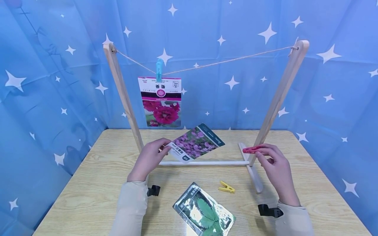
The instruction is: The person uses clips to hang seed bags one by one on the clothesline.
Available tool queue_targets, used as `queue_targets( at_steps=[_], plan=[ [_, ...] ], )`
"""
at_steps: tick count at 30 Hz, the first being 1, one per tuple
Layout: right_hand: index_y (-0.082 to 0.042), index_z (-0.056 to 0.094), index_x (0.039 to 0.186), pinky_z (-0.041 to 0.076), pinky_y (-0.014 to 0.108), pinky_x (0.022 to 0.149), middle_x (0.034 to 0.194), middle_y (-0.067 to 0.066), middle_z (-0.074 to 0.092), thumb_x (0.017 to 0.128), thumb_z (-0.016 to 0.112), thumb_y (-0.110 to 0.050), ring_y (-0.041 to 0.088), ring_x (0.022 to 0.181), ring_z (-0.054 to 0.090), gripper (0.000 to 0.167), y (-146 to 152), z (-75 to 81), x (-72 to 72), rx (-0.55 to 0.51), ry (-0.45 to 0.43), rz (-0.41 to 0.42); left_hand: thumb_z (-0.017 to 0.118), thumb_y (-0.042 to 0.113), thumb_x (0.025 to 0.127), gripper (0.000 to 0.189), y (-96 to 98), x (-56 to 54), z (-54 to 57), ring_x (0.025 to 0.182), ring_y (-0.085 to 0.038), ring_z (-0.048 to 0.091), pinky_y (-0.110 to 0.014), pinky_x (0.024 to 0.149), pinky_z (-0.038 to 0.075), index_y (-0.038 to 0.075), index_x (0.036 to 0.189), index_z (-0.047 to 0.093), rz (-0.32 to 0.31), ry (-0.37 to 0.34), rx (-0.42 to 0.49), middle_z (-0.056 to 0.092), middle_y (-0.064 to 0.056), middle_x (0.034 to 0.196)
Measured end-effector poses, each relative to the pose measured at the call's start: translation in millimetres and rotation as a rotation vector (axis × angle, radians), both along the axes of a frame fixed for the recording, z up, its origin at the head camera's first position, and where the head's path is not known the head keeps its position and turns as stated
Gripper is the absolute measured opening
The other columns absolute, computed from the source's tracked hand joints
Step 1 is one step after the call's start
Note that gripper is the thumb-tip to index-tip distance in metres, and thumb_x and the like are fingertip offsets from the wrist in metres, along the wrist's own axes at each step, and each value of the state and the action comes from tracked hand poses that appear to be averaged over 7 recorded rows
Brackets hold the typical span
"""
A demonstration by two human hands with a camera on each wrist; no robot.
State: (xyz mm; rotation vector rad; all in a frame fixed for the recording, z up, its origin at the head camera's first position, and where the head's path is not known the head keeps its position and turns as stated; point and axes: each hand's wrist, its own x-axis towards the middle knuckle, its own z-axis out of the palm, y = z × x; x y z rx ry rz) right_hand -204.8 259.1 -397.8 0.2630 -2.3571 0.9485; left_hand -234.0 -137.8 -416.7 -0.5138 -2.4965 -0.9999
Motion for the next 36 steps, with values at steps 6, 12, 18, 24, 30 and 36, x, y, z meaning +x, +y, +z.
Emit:
queue_targets(
  at_steps=[6, 12, 18, 24, 30, 36],
  plan=[
    [-0.016, 0.065, 0.093, 0.039, 0.007, 0.066, 0.114, -0.005, 0.052, 0.087, 0.057, -0.027, -0.002, 0.097, 0.045, 0.016, -1.6, 2.1, 0.6, -0.002, 0.024, -0.001, 0.057, 0.026, 0.088, 0.018, 0.0, 3.2, 4.7, 0.068, -0.001, 0.056, -0.027, 0.064, 0.047, 0.022, 0.105, 0.062, 0.028, 0.029, -0.032, 0.061, 0.009, 0.091],
    [-0.011, 0.067, 0.096, 0.040, 0.009, 0.064, 0.112, -0.004, 0.051, 0.086, 0.060, -0.026, 0.002, 0.091, 0.047, 0.019, -3.6, 3.4, 1.7, -0.023, 0.007, 0.013, 0.058, 0.025, 0.088, 0.018, -1.0, 7.3, 9.0, 0.069, -0.003, 0.055, -0.025, 0.062, 0.047, 0.022, 0.105, 0.062, 0.055, 0.039, -0.017, 0.061, 0.010, 0.088],
    [-0.011, 0.066, 0.097, 0.041, 0.009, 0.064, 0.113, -0.004, 0.049, 0.086, 0.059, -0.026, 0.005, 0.089, 0.046, 0.020, -4.3, 3.3, 1.1, -0.022, -0.005, 0.022, 0.059, 0.023, 0.087, 0.016, 2.6, 9.6, 12.4, 0.065, -0.004, 0.051, -0.024, 0.059, 0.044, 0.021, 0.103, 0.063, 0.062, 0.072, 0.010, 0.059, 0.010, 0.083],
    [-0.011, 0.066, 0.098, 0.042, 0.009, 0.065, 0.113, -0.005, 0.048, 0.087, 0.059, -0.024, 0.005, 0.089, 0.048, 0.019, -4.9, 5.7, 3.0, -0.048, 0.007, 0.044, 0.060, 0.022, 0.086, 0.015, 6.5, 12.2, 17.0, 0.061, -0.006, 0.049, -0.024, 0.055, 0.043, 0.021, 0.101, 0.064, 0.062, 0.094, 0.046, 0.058, 0.011, 0.079],
    [-0.011, 0.066, 0.098, 0.042, 0.011, 0.059, 0.114, -0.004, 0.049, 0.086, 0.059, -0.020, 0.006, 0.082, 0.052, 0.016, -7.5, 12.5, 8.2, -0.074, 0.030, 0.060, 0.059, 0.023, 0.087, 0.016, 9.0, 14.5, 20.6, 0.065, -0.006, 0.050, -0.025, 0.058, 0.043, 0.018, 0.101, 0.064, 0.064, 0.110, 0.078, 0.059, 0.009, 0.080],
    [-0.013, 0.066, 0.098, 0.041, 0.015, 0.053, 0.114, -0.003, 0.050, 0.086, 0.060, -0.020, 0.008, 0.070, 0.053, 0.016, -9.0, 16.2, 11.7, -0.079, 0.039, 0.055, 0.058, 0.022, 0.087, 0.015, 11.2, 16.0, 21.8, 0.069, -0.004, 0.052, -0.025, 0.062, 0.044, 0.018, 0.101, 0.064, 0.056, 0.116, 0.130, 0.060, 0.009, 0.079]
  ],
)
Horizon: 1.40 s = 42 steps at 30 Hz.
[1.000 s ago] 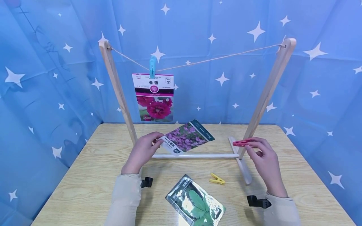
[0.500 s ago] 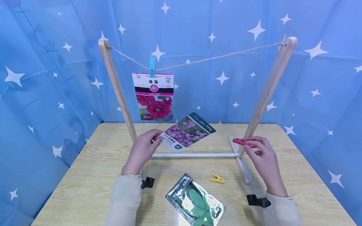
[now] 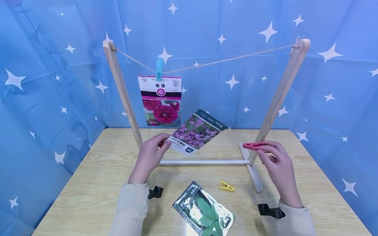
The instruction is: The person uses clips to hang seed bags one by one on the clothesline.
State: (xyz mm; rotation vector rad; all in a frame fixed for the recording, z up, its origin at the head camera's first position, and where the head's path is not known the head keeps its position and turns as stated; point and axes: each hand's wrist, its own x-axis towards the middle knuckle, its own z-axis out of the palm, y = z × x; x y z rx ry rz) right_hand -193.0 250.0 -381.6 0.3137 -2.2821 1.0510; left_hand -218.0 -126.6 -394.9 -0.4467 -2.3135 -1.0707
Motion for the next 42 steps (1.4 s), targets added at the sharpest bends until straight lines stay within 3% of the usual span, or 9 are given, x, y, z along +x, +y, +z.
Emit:
queue_targets(
  at_steps=[4, 14, 21, 27, 33, 42],
  plan=[
    [-0.014, 0.066, 0.098, 0.040, 0.018, 0.049, 0.114, -0.005, 0.051, 0.086, 0.060, -0.021, 0.011, 0.062, 0.050, 0.015, -0.8, 1.2, 1.3, -0.008, 0.000, -0.001, 0.058, 0.021, 0.087, 0.015, 3.3, 0.5, 1.2, 0.070, -0.002, 0.053, -0.024, 0.064, 0.045, 0.018, 0.101, 0.063, -0.011, 0.017, 0.036, 0.060, 0.010, 0.078],
    [-0.015, 0.067, 0.100, 0.042, 0.016, 0.053, 0.114, -0.005, 0.052, 0.086, 0.059, -0.020, 0.013, 0.070, 0.051, 0.017, 0.1, 2.1, 2.7, -0.026, 0.000, 0.010, 0.058, 0.020, 0.087, 0.017, 15.9, 6.9, 9.3, 0.069, -0.001, 0.053, -0.024, 0.063, 0.045, 0.017, 0.103, 0.063, -0.050, 0.003, 0.082, 0.060, 0.009, 0.077],
    [-0.009, 0.066, 0.101, 0.045, 0.014, 0.059, 0.115, -0.001, 0.051, 0.087, 0.059, -0.019, 0.010, 0.082, 0.051, 0.019, -2.9, 3.2, 4.4, -0.054, -0.027, 0.005, 0.059, 0.020, 0.087, 0.016, 14.7, 7.4, 9.4, 0.068, -0.001, 0.053, -0.024, 0.061, 0.045, 0.018, 0.102, 0.064, -0.030, 0.022, 0.099, 0.060, 0.010, 0.076],
    [-0.007, 0.065, 0.101, 0.044, 0.013, 0.058, 0.114, -0.001, 0.051, 0.087, 0.058, -0.020, 0.011, 0.079, 0.052, 0.020, -4.5, 6.0, 7.1, -0.067, -0.029, -0.012, 0.058, 0.021, 0.087, 0.020, 13.9, 6.5, 9.5, 0.069, -0.003, 0.054, -0.024, 0.062, 0.045, 0.017, 0.106, 0.063, -0.024, 0.022, 0.115, 0.059, 0.011, 0.077],
    [-0.012, 0.066, 0.100, 0.044, 0.013, 0.059, 0.115, -0.004, 0.051, 0.086, 0.060, -0.021, 0.009, 0.084, 0.051, 0.018, 0.1, 3.1, 3.9, -0.042, -0.011, -0.012, 0.058, 0.022, 0.087, 0.020, 15.5, 4.6, 14.8, 0.071, -0.005, 0.054, -0.025, 0.062, 0.046, 0.016, 0.106, 0.062, -0.009, 0.045, 0.186, 0.060, 0.009, 0.078],
    [-0.012, 0.067, 0.097, 0.039, 0.010, 0.063, 0.111, -0.008, 0.053, 0.085, 0.062, -0.020, 0.003, 0.090, 0.047, 0.016, -1.7, 5.5, 4.7, 0.046, 0.070, -0.063, 0.058, 0.024, 0.087, 0.022, 16.6, 5.4, 17.4, 0.073, -0.008, 0.055, -0.028, 0.064, 0.047, 0.015, 0.107, 0.062, -0.002, -0.011, 0.340, 0.061, 0.006, 0.079]
  ],
)
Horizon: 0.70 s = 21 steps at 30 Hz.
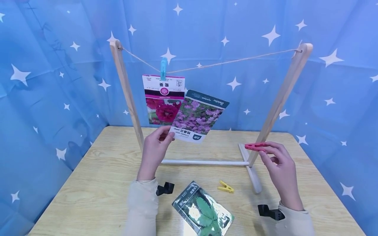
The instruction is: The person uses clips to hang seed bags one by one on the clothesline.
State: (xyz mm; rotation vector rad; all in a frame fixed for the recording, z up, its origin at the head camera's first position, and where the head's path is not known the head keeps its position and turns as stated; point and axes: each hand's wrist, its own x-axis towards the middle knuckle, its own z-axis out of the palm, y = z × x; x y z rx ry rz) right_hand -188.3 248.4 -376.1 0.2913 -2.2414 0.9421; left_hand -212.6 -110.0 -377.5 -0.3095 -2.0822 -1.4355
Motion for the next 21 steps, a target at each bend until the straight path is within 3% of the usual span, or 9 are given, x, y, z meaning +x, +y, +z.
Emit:
queue_targets(
  at_steps=[7, 21],
  plan=[
    [-0.009, 0.067, 0.097, 0.039, 0.009, 0.065, 0.110, -0.008, 0.054, 0.084, 0.063, -0.019, 0.003, 0.090, 0.048, 0.017, -3.0, 3.9, -1.8, -0.024, 0.023, -0.011, 0.058, 0.026, 0.087, 0.019, 16.0, -3.7, -2.4, 0.071, -0.006, 0.056, -0.028, 0.062, 0.046, 0.018, 0.103, 0.063, -0.021, 0.005, 0.053, 0.061, 0.007, 0.077],
    [-0.011, 0.068, 0.097, 0.039, 0.009, 0.065, 0.109, -0.008, 0.055, 0.083, 0.064, -0.014, 0.004, 0.084, 0.050, 0.015, -3.8, 5.5, -2.1, -0.012, 0.058, 0.016, 0.060, 0.030, 0.086, 0.019, 39.9, -6.3, -2.9, 0.072, -0.010, 0.058, -0.031, 0.061, 0.046, 0.022, 0.103, 0.064, -0.058, -0.062, 0.197, 0.062, 0.006, 0.081]
  ],
)
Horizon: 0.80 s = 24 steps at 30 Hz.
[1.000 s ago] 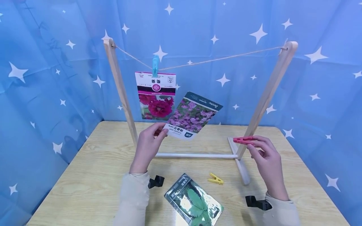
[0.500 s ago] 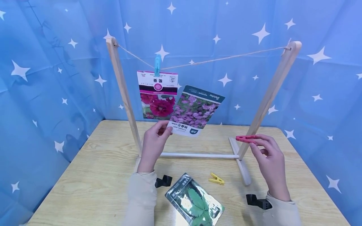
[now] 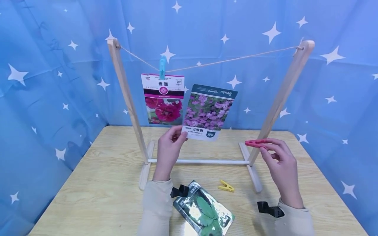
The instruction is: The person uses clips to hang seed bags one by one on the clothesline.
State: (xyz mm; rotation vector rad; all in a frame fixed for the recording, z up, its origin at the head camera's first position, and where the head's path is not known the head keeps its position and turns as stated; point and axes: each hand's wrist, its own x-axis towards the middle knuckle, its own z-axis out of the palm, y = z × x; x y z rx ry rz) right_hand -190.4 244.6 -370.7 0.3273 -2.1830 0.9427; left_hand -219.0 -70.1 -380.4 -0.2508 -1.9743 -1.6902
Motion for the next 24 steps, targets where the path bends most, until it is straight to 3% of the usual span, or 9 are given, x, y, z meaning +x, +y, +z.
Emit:
queue_targets(
  at_steps=[6, 14, 24],
  plan=[
    [-0.012, 0.068, 0.097, 0.040, 0.009, 0.066, 0.110, -0.007, 0.054, 0.083, 0.064, -0.013, 0.003, 0.091, 0.048, 0.014, -5.7, 2.5, 1.7, 0.023, 0.003, 0.031, 0.059, 0.033, 0.085, 0.022, 3.6, -1.4, 0.8, 0.073, -0.010, 0.058, -0.031, 0.062, 0.046, 0.022, 0.104, 0.063, -0.017, 0.008, 0.012, 0.063, 0.005, 0.081],
    [-0.012, 0.068, 0.096, 0.039, 0.009, 0.067, 0.110, -0.006, 0.055, 0.082, 0.064, -0.010, 0.003, 0.090, 0.049, 0.014, -4.2, 5.9, 1.3, 0.044, 0.025, 0.046, 0.059, 0.035, 0.085, 0.023, 0.5, -4.5, 0.9, 0.072, -0.011, 0.058, -0.030, 0.059, 0.045, 0.024, 0.104, 0.063, 0.005, -0.002, 0.035, 0.063, 0.005, 0.082],
    [-0.008, 0.068, 0.095, 0.038, 0.007, 0.068, 0.111, -0.001, 0.055, 0.081, 0.065, -0.011, 0.002, 0.091, 0.047, 0.014, -10.9, 27.9, -4.5, 0.139, 0.098, 0.077, 0.059, 0.033, 0.084, 0.027, -0.3, -7.4, 2.9, 0.071, -0.012, 0.058, -0.032, 0.064, 0.049, 0.019, 0.107, 0.064, -0.008, -0.023, 0.087, 0.064, 0.002, 0.084]
  ],
)
